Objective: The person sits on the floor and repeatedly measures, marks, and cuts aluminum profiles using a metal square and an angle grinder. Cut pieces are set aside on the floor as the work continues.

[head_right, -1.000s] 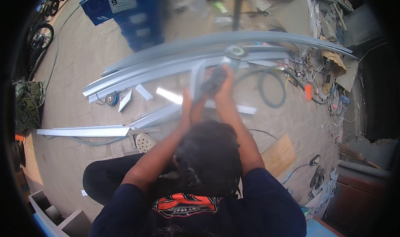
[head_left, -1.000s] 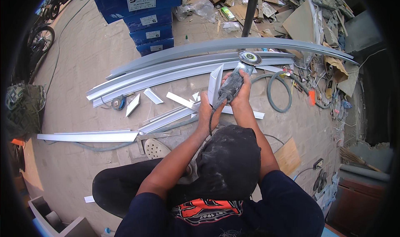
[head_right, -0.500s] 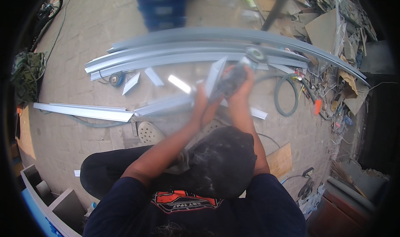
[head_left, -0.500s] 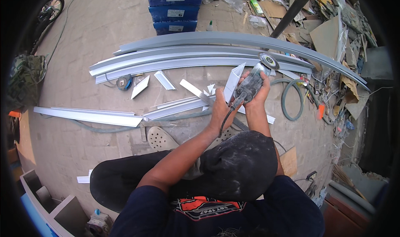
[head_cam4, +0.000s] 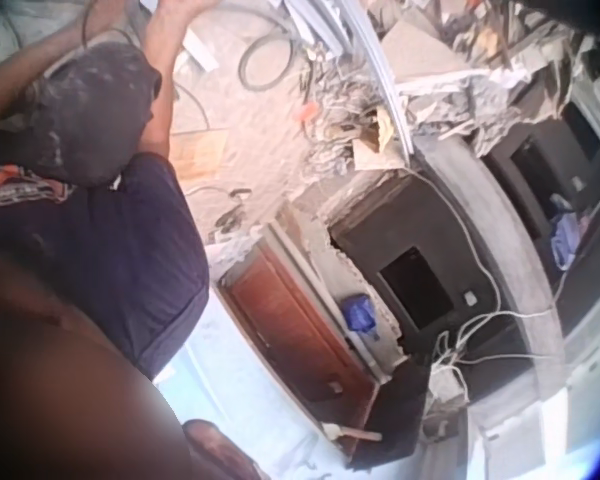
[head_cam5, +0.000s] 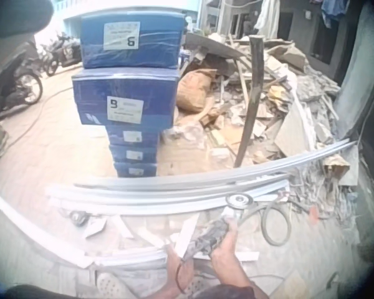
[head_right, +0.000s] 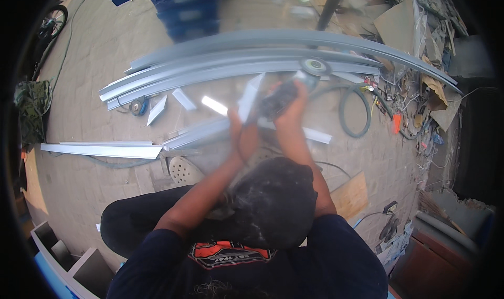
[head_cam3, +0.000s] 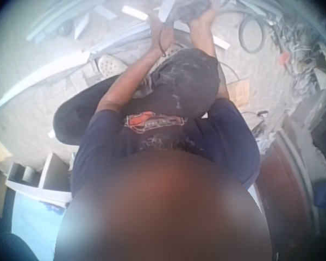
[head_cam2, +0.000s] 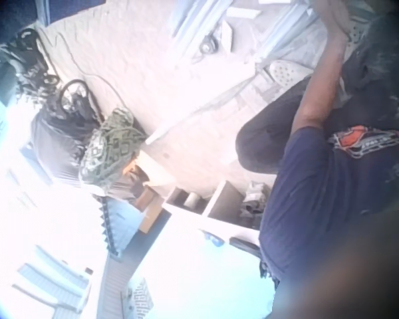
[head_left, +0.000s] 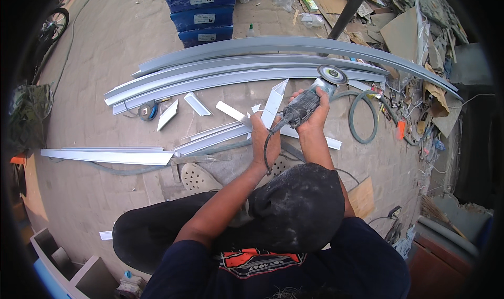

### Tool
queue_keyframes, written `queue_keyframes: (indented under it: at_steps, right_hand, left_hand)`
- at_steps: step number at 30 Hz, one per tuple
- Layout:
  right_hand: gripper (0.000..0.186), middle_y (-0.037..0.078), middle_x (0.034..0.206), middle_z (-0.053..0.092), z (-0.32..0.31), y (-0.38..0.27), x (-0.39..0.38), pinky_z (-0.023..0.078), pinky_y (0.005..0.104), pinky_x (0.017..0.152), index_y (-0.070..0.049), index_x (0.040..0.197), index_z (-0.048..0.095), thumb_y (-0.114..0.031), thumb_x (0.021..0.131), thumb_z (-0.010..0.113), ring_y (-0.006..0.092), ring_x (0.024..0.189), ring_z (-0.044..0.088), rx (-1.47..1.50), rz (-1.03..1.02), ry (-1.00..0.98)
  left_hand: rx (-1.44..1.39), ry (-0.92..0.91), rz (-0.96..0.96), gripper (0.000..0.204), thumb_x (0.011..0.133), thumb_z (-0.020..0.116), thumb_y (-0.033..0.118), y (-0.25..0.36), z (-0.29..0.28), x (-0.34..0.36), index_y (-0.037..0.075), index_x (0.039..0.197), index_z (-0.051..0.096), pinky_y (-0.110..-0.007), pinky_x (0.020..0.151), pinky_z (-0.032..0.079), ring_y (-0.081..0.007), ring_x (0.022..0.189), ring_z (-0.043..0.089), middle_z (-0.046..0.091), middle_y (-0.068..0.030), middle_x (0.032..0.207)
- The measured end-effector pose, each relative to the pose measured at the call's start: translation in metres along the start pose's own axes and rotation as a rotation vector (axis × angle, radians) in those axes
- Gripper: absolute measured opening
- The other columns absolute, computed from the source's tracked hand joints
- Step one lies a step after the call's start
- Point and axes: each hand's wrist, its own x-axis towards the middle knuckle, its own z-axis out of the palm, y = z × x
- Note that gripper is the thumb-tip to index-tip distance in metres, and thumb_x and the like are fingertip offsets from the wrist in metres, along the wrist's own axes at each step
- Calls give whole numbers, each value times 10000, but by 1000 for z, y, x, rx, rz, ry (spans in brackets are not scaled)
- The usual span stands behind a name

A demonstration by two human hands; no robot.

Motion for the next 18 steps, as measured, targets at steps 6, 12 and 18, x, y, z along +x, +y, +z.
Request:
queue_keyframes:
  at_steps: [6,12,18]
  right_hand:
    - [438,161,955,722,-33,-27,-11,640,426,689,6,1147,635,-378,977,759,275,746,742,-431,-93,69]
    - [633,145,1006,730,-69,-27,-18,609,347,622,8,1369,520,-287,913,845,196,672,723,-1123,-149,-90]
    - [1014,330,1369,692,-82,6,-19,477,423,1153,120,1563,463,-372,802,917,408,1307,666,-1698,-187,-140]
  left_hand:
    - [85,-22,-264,450,1152,542,359,-56,-33,47,-60,1284,447,-526,858,520,-401,975,693,676,-275,1035]
    - [491,-142,-103,410,1127,585,290,-109,-54,74,-94,1268,573,-593,941,526,-549,1094,671,700,-344,1173]
    - [530,-170,-205,318,1078,647,153,-118,-63,67,-69,1294,575,-607,985,538,-534,1146,676,681,-326,1238]
